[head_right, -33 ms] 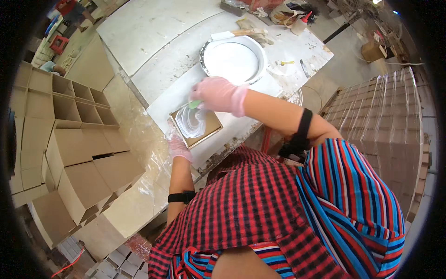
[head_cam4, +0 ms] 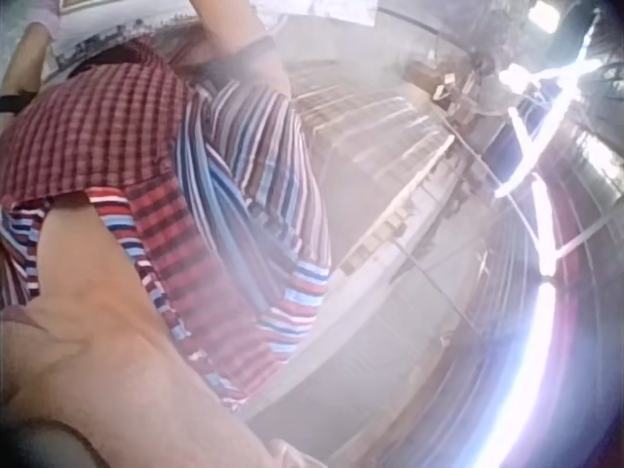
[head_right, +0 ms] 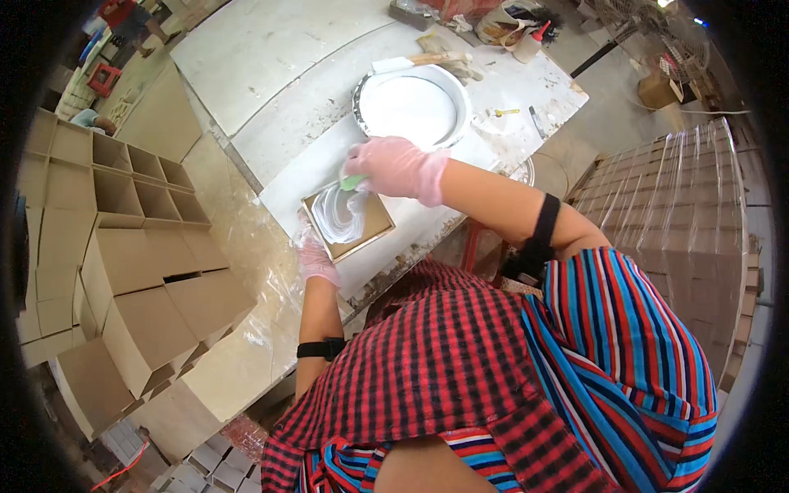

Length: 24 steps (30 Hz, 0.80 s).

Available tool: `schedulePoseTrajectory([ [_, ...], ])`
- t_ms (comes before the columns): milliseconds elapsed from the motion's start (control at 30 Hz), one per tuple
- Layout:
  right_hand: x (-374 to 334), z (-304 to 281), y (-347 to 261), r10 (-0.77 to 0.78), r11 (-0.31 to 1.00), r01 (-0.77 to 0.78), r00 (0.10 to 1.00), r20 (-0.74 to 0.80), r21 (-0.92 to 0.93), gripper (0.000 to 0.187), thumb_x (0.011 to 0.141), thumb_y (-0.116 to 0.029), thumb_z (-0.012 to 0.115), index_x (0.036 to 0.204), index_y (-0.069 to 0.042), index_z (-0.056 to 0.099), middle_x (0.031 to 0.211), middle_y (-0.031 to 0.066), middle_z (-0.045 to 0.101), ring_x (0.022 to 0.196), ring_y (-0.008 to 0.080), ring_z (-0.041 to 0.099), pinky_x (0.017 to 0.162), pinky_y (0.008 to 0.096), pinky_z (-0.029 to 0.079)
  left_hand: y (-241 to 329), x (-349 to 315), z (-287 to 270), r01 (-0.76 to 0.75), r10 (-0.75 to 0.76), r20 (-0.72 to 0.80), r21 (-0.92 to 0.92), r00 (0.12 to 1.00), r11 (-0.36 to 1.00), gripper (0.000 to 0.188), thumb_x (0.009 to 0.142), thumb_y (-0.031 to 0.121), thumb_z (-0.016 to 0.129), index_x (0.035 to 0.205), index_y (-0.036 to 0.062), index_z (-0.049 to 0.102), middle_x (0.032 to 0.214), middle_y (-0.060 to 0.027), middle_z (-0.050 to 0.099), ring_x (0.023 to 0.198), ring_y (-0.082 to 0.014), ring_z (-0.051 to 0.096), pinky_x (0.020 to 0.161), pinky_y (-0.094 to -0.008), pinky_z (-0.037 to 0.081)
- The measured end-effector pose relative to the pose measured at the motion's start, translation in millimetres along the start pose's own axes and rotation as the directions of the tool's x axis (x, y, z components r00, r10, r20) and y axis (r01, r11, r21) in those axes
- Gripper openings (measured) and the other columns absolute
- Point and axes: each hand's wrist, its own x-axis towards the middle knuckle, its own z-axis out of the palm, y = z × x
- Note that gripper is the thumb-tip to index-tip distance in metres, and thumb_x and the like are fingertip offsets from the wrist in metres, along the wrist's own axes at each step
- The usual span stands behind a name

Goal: The recorder is applying a white liquid, likely paint or primer, to the interior and exterior of small wooden storage cubes using a green sponge-like applicator.

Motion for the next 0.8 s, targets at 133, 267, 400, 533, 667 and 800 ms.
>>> schedulePoseTrajectory([
  [133,-8,-2,1,0.143,0.989,-0.141,0.989,-0.044,0.053,0.022,0.075,-0.020,0.064,0.097,-0.016,0.065,0.096,0.0065,0.060,0.091,0.0276,0.059,0.081,0.0375,0.047,-3,6,5,-0.036,0.038,0.057,-0.039,0.998,0.999,0.063,0.081,0.038,0.051,0.137,0.0146,0.033,0.143,-0.0046,0.031,0.132,-0.0261,0.028,0.107,-0.0501,0.019],
  [267,-28,17,-7,0.224,0.962,-0.183,0.953,-0.205,0.201,0.025,0.074,-0.019,0.065,0.099,-0.015,0.064,0.099,0.0080,0.060,0.090,0.0299,0.058,0.077,0.0391,0.048,-10,2,-13,-0.073,0.076,0.090,-0.036,0.993,0.997,0.080,0.076,0.042,0.053,0.142,0.0094,0.022,0.147,-0.0088,0.022,0.135,-0.0293,0.020,0.110,-0.0471,0.014],
  [400,-72,17,-37,0.298,0.935,-0.284,0.954,-0.036,0.214,0.026,0.074,-0.020,0.065,0.100,-0.015,0.064,0.103,0.0099,0.060,0.092,0.0293,0.059,0.079,0.0387,0.049,4,11,15,-0.040,0.041,0.021,-0.028,0.999,0.999,0.046,0.087,0.033,0.048,0.131,0.0210,0.046,0.136,-0.0007,0.042,0.125,-0.0212,0.040,0.103,-0.0512,0.027],
  [533,-76,7,-38,0.228,0.947,-0.243,0.969,0.094,0.209,0.027,0.074,-0.022,0.065,0.100,-0.016,0.064,0.107,0.0111,0.058,0.093,0.0297,0.059,0.080,0.0386,0.049,2,23,19,-0.044,0.112,0.285,-0.233,0.952,0.971,0.096,0.064,0.045,0.060,0.143,0.0077,0.020,0.149,-0.0108,0.019,0.138,-0.0288,0.014,0.111,-0.0482,0.011],
  [667,-56,6,-29,0.308,0.932,-0.296,0.951,-0.028,0.208,0.025,0.079,-0.024,0.061,0.102,-0.015,0.064,0.106,0.0099,0.058,0.095,0.0292,0.058,0.080,0.0392,0.049,-9,2,-11,-0.105,0.116,0.115,-0.092,0.987,0.990,0.093,0.064,0.042,0.058,0.142,0.0073,0.023,0.149,-0.0117,0.019,0.138,-0.0291,0.012,0.110,-0.0500,0.012],
  [800,-89,11,-48,0.211,0.959,-0.223,0.974,0.086,0.174,0.029,0.076,-0.024,0.064,0.103,-0.016,0.063,0.107,0.0102,0.059,0.096,0.0299,0.058,0.081,0.0396,0.048,-22,-30,-33,-0.031,0.032,-0.082,0.013,0.996,0.999,0.060,0.081,0.034,0.055,0.136,0.0171,0.040,0.142,-0.0056,0.035,0.131,-0.0228,0.033,0.105,-0.0438,0.028],
])
